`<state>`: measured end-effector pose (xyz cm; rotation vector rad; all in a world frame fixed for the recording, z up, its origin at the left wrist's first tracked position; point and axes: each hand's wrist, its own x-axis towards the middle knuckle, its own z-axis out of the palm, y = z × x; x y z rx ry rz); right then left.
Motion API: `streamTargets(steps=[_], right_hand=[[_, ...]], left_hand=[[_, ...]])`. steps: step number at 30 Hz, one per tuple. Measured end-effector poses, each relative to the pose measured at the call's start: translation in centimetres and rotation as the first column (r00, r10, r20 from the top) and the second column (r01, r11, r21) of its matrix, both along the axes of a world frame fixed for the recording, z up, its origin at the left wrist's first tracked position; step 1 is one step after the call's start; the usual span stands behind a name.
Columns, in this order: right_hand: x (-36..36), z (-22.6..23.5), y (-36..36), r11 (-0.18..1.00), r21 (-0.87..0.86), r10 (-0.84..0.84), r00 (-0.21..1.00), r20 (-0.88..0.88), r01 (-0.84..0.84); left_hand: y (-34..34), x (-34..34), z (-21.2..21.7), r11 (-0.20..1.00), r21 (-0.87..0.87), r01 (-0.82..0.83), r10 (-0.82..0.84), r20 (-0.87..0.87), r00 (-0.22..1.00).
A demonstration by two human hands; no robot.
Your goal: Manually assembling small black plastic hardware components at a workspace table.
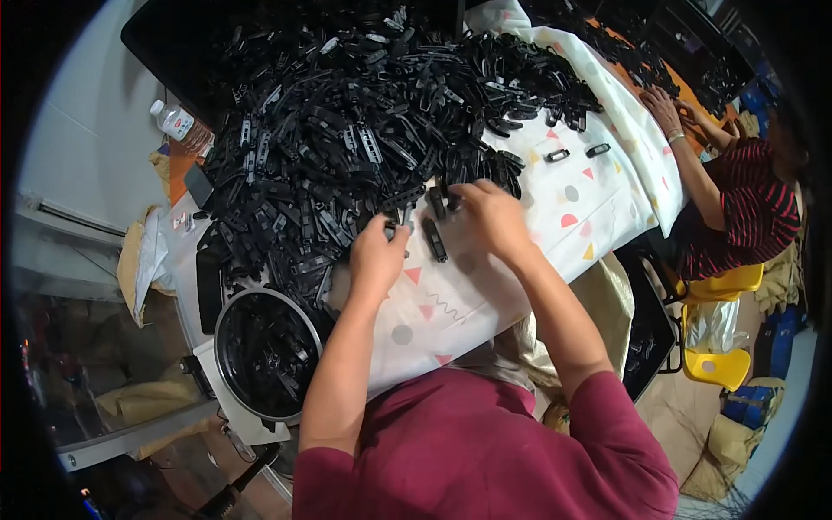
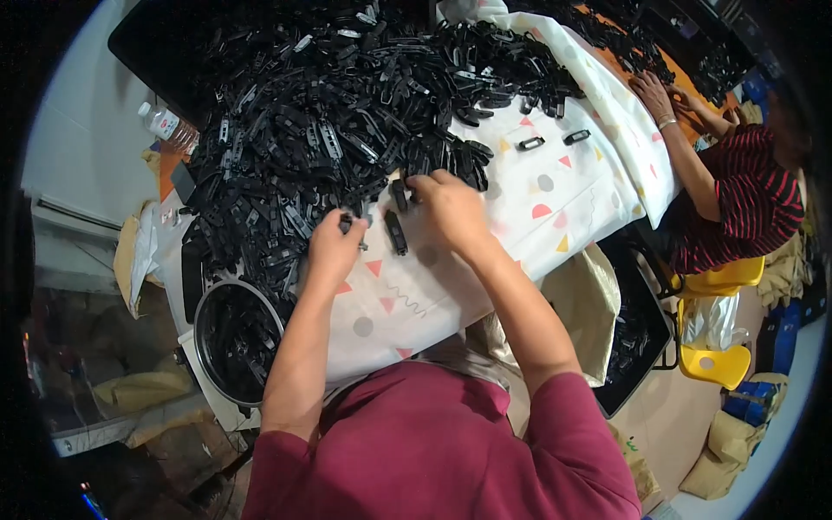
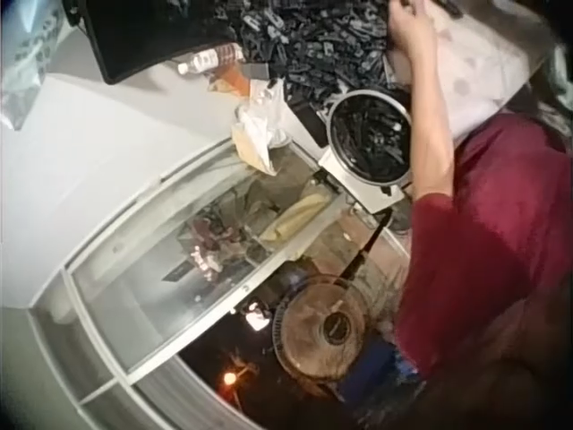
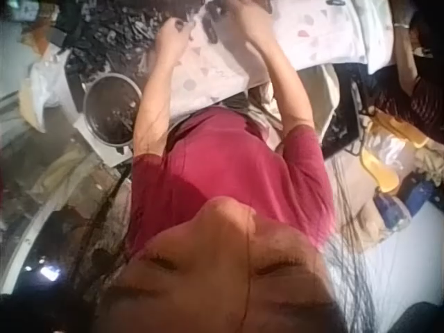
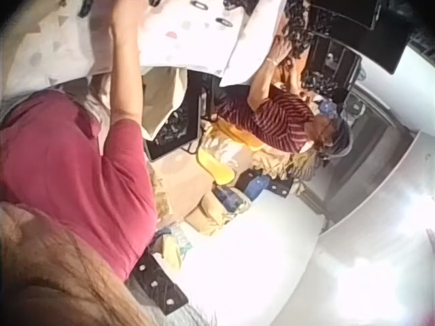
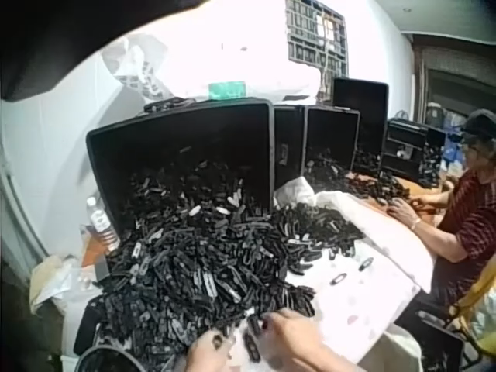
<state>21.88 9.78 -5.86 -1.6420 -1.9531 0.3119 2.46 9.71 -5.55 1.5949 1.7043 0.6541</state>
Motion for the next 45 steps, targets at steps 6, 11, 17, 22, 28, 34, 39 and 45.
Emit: streamTargets(steps=[6,11,17,22,28,34,39,45], right_hand=[[-3.8,-1.5,1.5,0.969,-0.134,-0.168,0.954,0.247,0.206],[-3.7,4.6,-3.5,0.956,-0.122,0.101,0.690,-0.716,-0.267],[-4.1,6.8,-5.6,0.875,0.137,0.462,0.712,-0.529,-0.465],[-4.8,6.7,-7.1,0.910,0.188,0.414,0.791,-0.450,-0.370],[-5.0,5.5,-7.7,0.861,0.358,0.464,0.846,-0.264,-0.360],[-4.7,5.1,-7.5,0.925,0.289,0.319,0.918,-0.235,-0.247],[-4.0,3.3,-8.9,0.928,-0.159,0.291,0.922,-0.257,-0.337],[-3.9,1.3,-6.5,0.907,0.130,0.422,0.871,-0.253,-0.402]], left_hand=[[-3.1,-2.3,1.6,0.956,-0.277,-0.100,0.261,0.638,0.725],[-3.8,-4.8,4.4,0.931,-0.360,0.063,0.270,0.794,0.545],[-5.0,-4.3,6.9,0.953,-0.203,0.225,0.026,0.793,0.608],[-5.3,-4.6,7.4,0.967,-0.022,0.255,-0.191,0.603,0.774],[-5.3,-5.2,6.8,0.943,-0.039,0.331,-0.257,0.549,0.795],[-6.5,-3.6,5.6,0.890,0.204,0.408,-0.421,0.020,0.907],[-6.6,-3.8,3.8,0.823,0.222,0.523,-0.515,-0.096,0.852],[-5.9,-3.6,4.1,0.921,-0.076,0.381,-0.381,0.019,0.924]])
